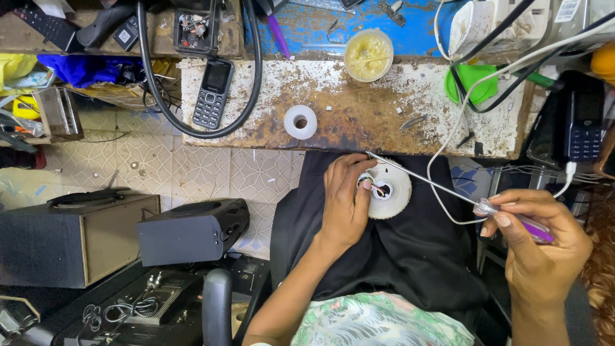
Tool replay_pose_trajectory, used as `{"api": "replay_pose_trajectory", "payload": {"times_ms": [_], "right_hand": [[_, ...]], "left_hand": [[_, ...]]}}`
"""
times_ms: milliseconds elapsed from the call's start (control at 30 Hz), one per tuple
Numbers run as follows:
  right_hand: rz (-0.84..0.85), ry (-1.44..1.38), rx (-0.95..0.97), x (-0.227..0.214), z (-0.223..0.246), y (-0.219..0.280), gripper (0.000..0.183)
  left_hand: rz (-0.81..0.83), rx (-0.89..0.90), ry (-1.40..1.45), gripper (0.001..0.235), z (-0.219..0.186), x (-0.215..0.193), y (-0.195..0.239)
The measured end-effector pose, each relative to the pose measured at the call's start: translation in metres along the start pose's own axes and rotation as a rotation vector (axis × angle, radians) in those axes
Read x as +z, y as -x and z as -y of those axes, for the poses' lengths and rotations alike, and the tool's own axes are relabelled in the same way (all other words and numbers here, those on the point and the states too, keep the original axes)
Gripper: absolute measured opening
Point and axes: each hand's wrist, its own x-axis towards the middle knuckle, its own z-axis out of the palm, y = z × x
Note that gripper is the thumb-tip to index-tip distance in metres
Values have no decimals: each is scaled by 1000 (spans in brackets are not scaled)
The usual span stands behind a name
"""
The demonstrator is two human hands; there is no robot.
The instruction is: The person holds a white circular electronic device on their lap and uses a screwdriver to adjust internal components. They repeatedly insert the screwdriver into the device, turn it, and reposition the device while working.
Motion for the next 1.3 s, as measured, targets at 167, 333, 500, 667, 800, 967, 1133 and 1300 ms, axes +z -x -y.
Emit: {"api": "replay_pose_trajectory", "payload": {"times_ms": [167,333,500,667,800,967,1133,1300], "right_hand": [[-6,-28,-18,-2,-6,1,10],[-24,-50,-6,-3,-8,5,11],[-44,-96,-19,-4,-9,8,12],[-59,-95,-13,-6,-5,13,12],[-45,-78,-11,-9,-3,16,11],[-59,-148,-20,-4,-2,22,11],[-74,-200,-24,6,-6,20,11],[-48,-291,21,26,-12,8,11]], "left_hand": [[28,-96,-194,44,-15,-7,2],[74,-157,-193,45,-16,-13,2],[44,-174,-124,33,-16,-14,2],[51,-157,-146,30,-21,-23,5],[115,-250,6,31,-25,-30,5],[148,-295,35,30,-23,-34,4],[102,-323,51,27,-23,-29,2],[41,-327,59,23,-21,-23,2]]}}
